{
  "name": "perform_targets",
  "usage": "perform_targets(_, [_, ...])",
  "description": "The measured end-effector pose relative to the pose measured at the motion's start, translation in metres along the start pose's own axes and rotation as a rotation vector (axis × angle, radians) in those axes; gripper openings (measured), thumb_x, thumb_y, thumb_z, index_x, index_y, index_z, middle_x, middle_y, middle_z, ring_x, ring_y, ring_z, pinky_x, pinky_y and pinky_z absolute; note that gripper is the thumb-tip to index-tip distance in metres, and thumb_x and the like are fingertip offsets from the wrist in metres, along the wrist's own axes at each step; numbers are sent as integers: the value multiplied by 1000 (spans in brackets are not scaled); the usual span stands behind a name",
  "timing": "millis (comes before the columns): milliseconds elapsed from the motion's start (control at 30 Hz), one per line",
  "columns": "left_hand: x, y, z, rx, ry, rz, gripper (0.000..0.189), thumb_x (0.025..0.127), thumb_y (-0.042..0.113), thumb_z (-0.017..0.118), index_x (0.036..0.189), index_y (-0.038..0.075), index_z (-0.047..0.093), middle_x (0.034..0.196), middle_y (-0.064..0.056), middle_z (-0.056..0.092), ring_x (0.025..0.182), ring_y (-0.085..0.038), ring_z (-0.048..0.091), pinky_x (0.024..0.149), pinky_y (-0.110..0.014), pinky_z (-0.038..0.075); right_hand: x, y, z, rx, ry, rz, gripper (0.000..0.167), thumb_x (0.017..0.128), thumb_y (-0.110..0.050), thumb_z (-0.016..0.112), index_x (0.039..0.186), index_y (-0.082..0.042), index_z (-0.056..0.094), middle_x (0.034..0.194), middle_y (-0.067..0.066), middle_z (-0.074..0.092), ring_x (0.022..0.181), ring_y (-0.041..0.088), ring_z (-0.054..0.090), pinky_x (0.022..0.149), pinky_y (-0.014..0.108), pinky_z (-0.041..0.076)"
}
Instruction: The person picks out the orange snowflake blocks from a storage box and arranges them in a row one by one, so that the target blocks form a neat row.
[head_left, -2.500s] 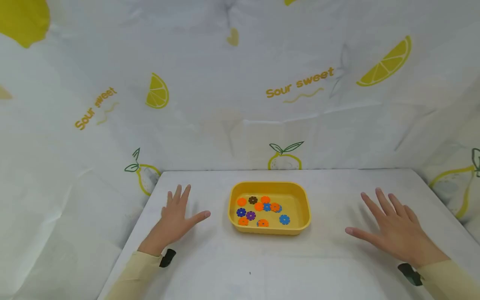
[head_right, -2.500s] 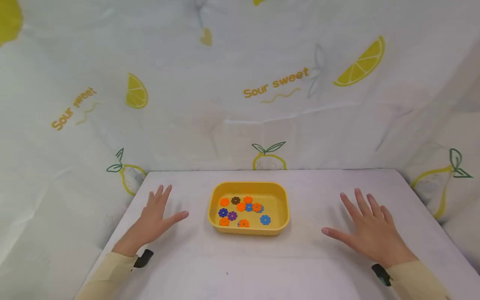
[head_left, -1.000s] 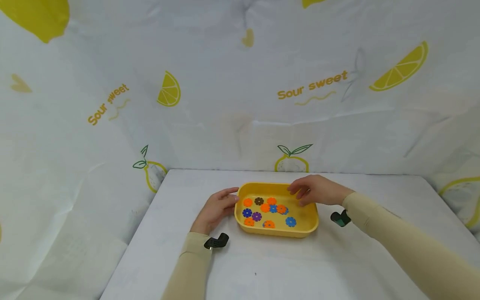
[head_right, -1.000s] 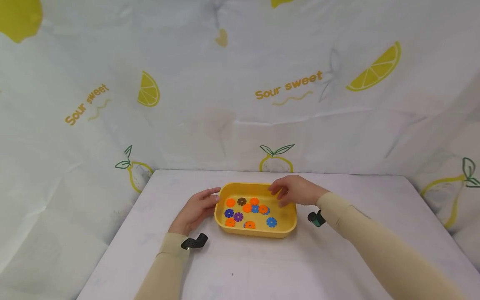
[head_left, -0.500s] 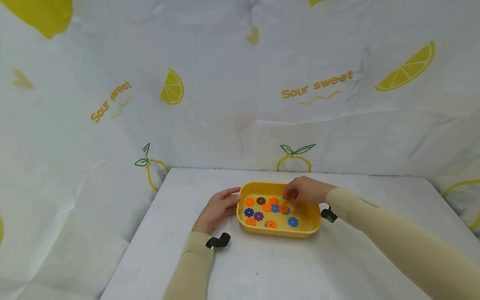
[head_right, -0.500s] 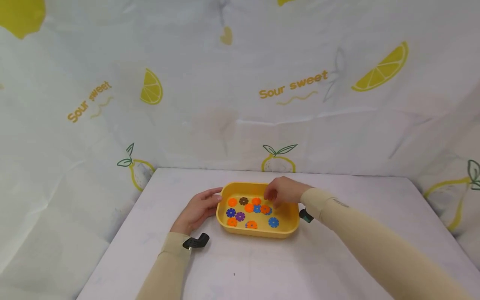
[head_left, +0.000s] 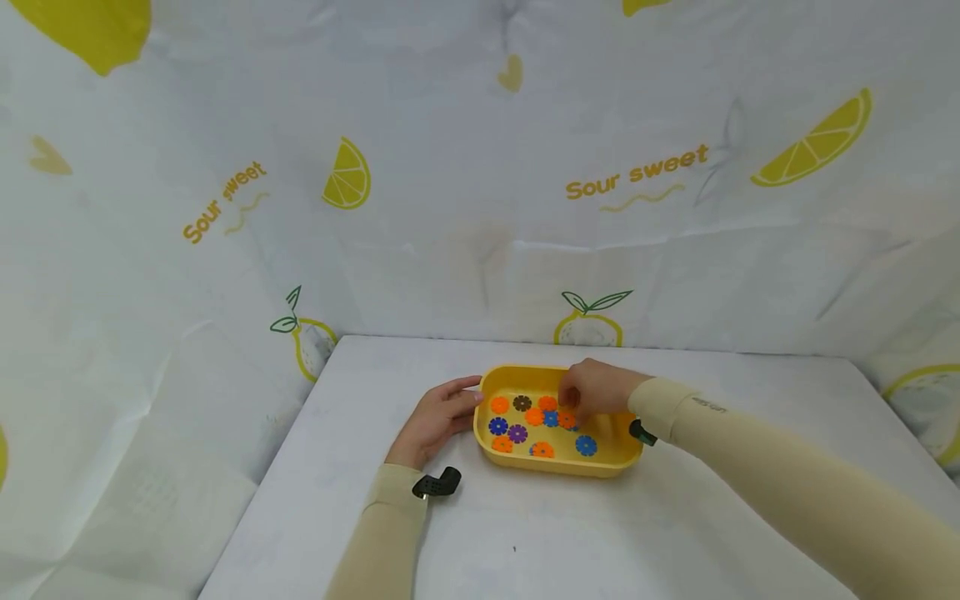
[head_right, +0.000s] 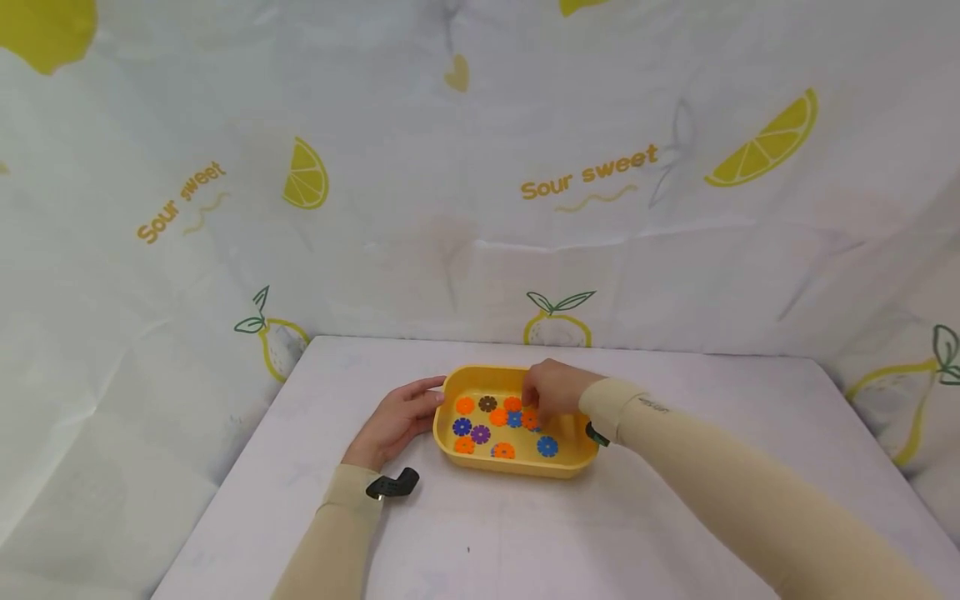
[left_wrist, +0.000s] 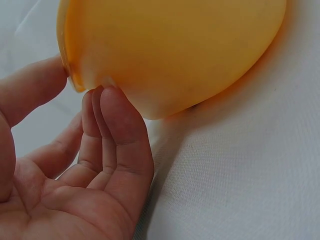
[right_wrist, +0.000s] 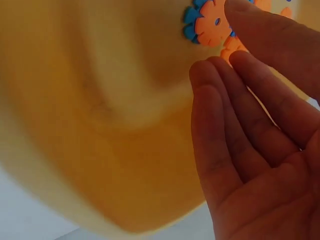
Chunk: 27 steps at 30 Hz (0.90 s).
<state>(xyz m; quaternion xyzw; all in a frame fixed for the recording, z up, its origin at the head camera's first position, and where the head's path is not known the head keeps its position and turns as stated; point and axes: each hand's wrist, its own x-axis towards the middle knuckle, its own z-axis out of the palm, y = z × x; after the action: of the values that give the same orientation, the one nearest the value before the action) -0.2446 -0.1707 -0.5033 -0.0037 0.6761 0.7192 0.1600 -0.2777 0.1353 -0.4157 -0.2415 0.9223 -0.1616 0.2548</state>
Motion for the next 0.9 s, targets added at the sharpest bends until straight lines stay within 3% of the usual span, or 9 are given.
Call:
perform_targets(400, [-2, -1, 3, 7, 5, -9, 52, 104, 28, 75, 152, 14, 61, 129, -15, 74, 111, -23, 74, 101, -39, 62, 11, -6, 17, -56, 7, 38, 21, 83, -15, 94, 92, -15, 75, 89, -3, 68, 87, 18, 59, 83, 35, 53])
perform_targets(900, [-2, -1, 1, 20, 11, 4, 52, 104, 31, 75, 152, 15, 62, 131, -16, 74, 111, -22, 75, 100, -36, 63, 16, -9, 19, -99, 26, 48, 18, 85, -14, 92, 90, -16, 74, 89, -4, 68, 87, 19, 60, 84, 36, 54])
